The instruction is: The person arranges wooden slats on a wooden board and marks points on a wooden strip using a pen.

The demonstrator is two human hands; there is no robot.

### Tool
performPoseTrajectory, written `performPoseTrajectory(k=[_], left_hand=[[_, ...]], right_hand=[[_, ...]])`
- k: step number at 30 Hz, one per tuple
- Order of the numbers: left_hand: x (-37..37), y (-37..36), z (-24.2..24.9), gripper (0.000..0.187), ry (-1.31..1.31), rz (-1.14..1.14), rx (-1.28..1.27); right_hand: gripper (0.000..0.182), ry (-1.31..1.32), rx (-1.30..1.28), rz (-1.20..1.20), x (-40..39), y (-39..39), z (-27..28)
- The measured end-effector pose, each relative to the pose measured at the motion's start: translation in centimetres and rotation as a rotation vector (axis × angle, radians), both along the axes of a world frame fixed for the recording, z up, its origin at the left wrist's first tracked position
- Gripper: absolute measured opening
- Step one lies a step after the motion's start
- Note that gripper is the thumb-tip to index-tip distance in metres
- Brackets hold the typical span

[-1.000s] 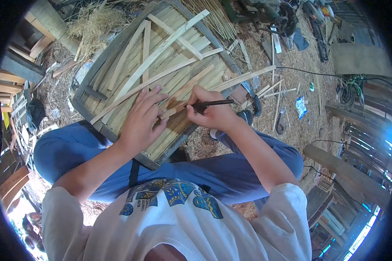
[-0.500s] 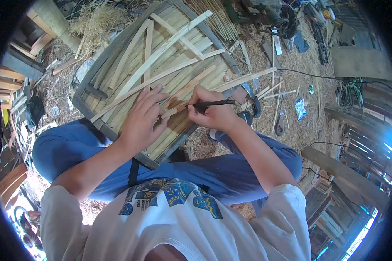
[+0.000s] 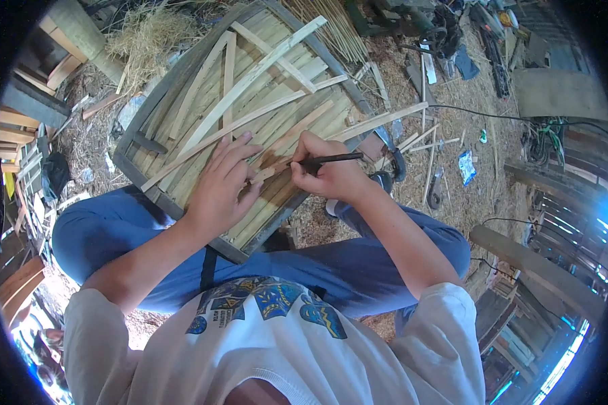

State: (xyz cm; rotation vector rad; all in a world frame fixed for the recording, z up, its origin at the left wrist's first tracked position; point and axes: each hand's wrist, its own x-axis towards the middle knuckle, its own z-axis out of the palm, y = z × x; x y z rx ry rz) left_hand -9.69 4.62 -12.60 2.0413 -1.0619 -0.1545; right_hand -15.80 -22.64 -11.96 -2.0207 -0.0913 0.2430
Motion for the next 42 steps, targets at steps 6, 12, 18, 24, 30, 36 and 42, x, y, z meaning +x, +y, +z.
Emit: performPoseTrajectory(k=[6, 12, 18, 24, 30, 36, 42], left_hand=[[0.0, 0.1, 0.0, 0.023, 0.006, -0.001, 0.002], [0.0, 0.1, 0.0, 0.023, 0.008, -0.001, 0.006], [0.2, 0.1, 0.1, 0.025, -0.025, -0.017, 0.04], [0.4, 0.4, 0.1, 0.029, -0.039, -0.036, 0.042], [0.2, 0.4, 0.4, 0.034, -0.018, -0.02, 0.065], [0.1, 0.3, 0.1, 0.036, -0.075, -0.014, 0.089], [0.1, 0.2, 0.1, 0.028, -0.077, 0.01, 0.063]], right_hand=[[0.025, -0.004, -0.031, 0.021, 0.2, -0.2, -0.1], [0.024, -0.004, 0.001, 0.007, 0.1, 0.1, -0.2], [0.021, -0.033, 0.181, -0.143, -0.5, -0.3, -1.5], [0.024, -0.006, 0.245, -0.189, -0.5, -0.7, -1.6], [0.024, -0.013, 0.244, -0.159, -0.5, -0.2, -1.4], [0.023, 0.004, 0.271, -0.164, -0.5, -0.1, -1.2], [0.022, -0.033, 0.1, -0.096, -0.1, 0.0, -0.6]])
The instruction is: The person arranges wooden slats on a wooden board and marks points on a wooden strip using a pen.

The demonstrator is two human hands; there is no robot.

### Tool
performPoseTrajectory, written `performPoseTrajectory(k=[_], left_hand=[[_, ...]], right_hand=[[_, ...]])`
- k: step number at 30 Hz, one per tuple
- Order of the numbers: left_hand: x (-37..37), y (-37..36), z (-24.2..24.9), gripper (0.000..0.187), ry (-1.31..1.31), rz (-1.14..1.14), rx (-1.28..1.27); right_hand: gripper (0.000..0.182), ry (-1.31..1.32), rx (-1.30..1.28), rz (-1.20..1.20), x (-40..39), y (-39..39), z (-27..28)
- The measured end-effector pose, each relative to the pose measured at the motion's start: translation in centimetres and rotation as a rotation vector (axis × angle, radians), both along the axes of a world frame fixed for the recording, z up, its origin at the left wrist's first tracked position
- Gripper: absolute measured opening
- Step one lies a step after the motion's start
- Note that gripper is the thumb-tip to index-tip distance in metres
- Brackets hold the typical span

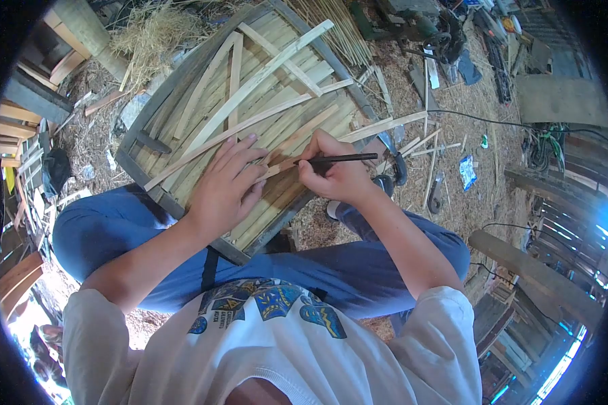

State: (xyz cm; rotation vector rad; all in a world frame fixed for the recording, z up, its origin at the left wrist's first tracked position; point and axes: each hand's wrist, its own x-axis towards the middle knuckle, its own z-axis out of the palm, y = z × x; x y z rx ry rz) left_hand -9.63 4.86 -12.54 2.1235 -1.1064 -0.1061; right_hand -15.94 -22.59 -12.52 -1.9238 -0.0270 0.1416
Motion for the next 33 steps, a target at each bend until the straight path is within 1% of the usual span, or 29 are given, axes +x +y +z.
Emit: performPoseTrajectory(k=[7, 10, 13, 16, 19, 25, 28, 31, 33], left_hand=[[0.1, -0.1, 0.1, 0.023, 0.031, 0.013, -0.021], [0.1, -0.1, 0.1, 0.023, 0.036, 0.012, -0.025], [0.1, -0.1, 0.0, 0.024, 0.029, 0.009, -0.025], [0.1, -0.1, 0.1, 0.024, 0.025, 0.014, -0.025], [0.1, -0.2, 0.1, 0.025, 0.025, 0.013, -0.029], [0.1, -0.2, 0.0, 0.026, 0.027, 0.011, -0.027], [0.2, -0.2, 0.2, 0.026, 0.039, 0.008, -0.034], [0.2, -0.2, 0.1, 0.026, 0.038, 0.006, -0.03], [0.2, -0.2, 0.1, 0.026, 0.037, 0.006, -0.031]], right_hand=[[0.022, 0.018, -0.048, 0.042, 0.0, -0.3, -0.6], [0.021, 0.046, -0.032, 0.037, 0.0, -0.3, -0.6], [0.021, 0.034, -0.078, 0.056, 0.0, -0.2, -0.5], [0.02, 0.014, -0.068, 0.064, -0.2, -0.4, -0.7], [0.019, 0.026, -0.006, 0.05, -0.2, -0.3, -0.9], [0.02, 0.043, -0.072, 0.053, -0.1, -0.3, -0.6], [0.02, 0.062, -0.04, 0.048, 0.0, -0.2, -0.7], [0.022, 0.015, -0.08, 0.072, 0.2, -0.2, -0.3], [0.022, 0.026, -0.034, 0.011, 0.2, 0.1, -0.7]])
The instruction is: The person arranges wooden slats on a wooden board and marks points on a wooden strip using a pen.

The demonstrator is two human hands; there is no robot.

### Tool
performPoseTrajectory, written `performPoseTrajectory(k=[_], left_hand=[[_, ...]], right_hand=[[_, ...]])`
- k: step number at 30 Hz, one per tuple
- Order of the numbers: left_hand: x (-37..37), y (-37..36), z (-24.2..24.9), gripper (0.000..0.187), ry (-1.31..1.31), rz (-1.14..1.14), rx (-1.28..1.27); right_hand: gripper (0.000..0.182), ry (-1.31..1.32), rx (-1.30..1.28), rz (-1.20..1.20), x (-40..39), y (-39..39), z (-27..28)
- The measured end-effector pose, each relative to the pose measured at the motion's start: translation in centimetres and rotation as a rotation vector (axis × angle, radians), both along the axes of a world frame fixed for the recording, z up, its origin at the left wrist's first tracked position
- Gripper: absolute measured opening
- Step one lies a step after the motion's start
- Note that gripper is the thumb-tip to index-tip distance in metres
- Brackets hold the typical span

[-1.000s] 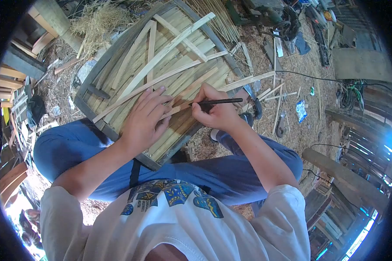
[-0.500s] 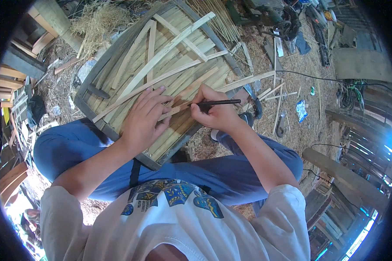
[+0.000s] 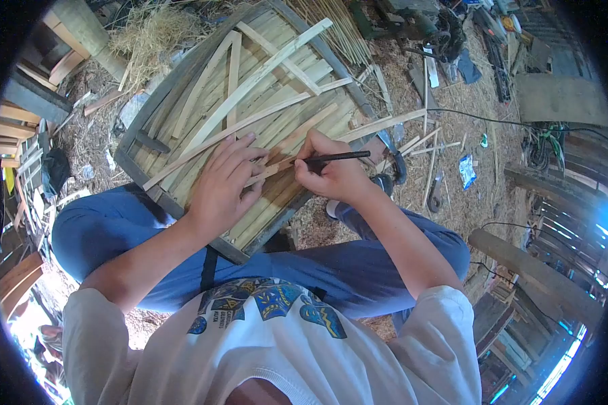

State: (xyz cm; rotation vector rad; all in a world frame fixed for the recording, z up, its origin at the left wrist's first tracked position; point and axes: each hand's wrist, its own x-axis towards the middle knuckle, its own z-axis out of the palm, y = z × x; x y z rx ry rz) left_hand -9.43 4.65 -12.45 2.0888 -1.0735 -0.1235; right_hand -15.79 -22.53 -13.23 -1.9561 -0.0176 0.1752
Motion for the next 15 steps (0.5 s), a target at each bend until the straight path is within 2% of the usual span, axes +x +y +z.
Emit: performPoseTrajectory(k=[4, 10, 15], left_hand=[[-0.1, 0.0, -0.1, 0.025, -0.006, 0.001, 0.0], [-0.1, 0.0, -0.1, 0.025, 0.004, 0.006, 0.006], [0.0, 0.0, -0.1, 0.025, -0.009, 0.004, 0.004]], right_hand=[[0.024, -0.022, -0.043, -0.012, 0.2, 0.2, 0.6], [0.024, 0.089, 0.012, 0.006, 0.2, 0.2, 0.9], [0.024, 0.045, -0.047, 0.036, 0.3, 0.0, 0.9]])
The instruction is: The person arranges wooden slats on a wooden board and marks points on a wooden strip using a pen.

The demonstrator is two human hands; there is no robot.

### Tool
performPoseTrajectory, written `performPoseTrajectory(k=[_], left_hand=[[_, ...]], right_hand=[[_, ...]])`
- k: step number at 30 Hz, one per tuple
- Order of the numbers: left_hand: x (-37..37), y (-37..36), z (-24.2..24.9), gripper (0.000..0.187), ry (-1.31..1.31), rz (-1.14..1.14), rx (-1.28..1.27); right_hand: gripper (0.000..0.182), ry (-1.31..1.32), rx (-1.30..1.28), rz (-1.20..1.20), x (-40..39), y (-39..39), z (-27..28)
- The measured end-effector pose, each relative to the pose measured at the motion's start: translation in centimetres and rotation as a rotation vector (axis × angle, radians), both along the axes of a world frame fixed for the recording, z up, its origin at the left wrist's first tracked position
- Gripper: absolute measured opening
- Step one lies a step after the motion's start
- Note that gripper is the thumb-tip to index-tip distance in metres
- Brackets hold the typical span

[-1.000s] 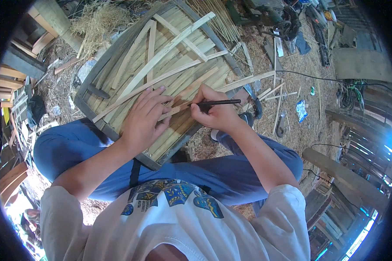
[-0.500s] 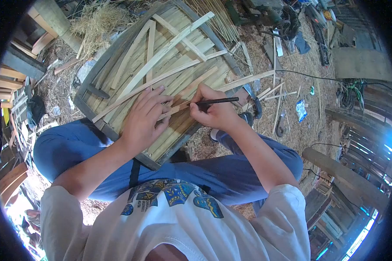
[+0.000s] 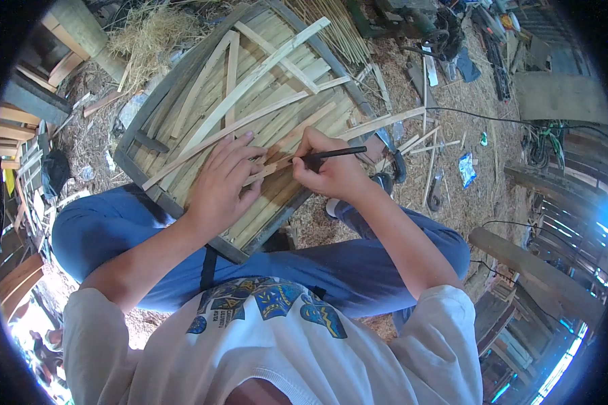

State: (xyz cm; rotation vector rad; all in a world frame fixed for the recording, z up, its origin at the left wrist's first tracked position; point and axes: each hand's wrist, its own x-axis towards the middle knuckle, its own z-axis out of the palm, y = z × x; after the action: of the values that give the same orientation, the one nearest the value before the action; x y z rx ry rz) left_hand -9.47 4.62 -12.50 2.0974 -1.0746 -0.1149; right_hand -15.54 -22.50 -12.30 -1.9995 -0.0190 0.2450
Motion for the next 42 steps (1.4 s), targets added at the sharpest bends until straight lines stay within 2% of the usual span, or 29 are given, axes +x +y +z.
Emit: performPoseTrajectory(k=[4, 7, 13, 42], left_hand=[[0.0, 0.0, 0.0, 0.024, 0.004, 0.003, -0.002], [-0.1, -0.1, 0.0, 0.023, -0.011, 0.005, 0.01], [0.0, -0.1, 0.0, 0.022, -0.007, 0.003, 0.004], [0.0, 0.0, 0.0, 0.024, -0.007, 0.0, 0.019]], right_hand=[[0.024, 0.042, 0.046, -0.022, 0.0, 0.0, -0.3], [0.024, 0.033, -0.018, 0.015, 0.2, 0.0, 0.6], [0.023, 0.017, 0.065, -0.063, 0.0, 0.3, -0.3], [0.022, 0.035, -0.013, -0.032, 0.5, 0.4, 0.8]])
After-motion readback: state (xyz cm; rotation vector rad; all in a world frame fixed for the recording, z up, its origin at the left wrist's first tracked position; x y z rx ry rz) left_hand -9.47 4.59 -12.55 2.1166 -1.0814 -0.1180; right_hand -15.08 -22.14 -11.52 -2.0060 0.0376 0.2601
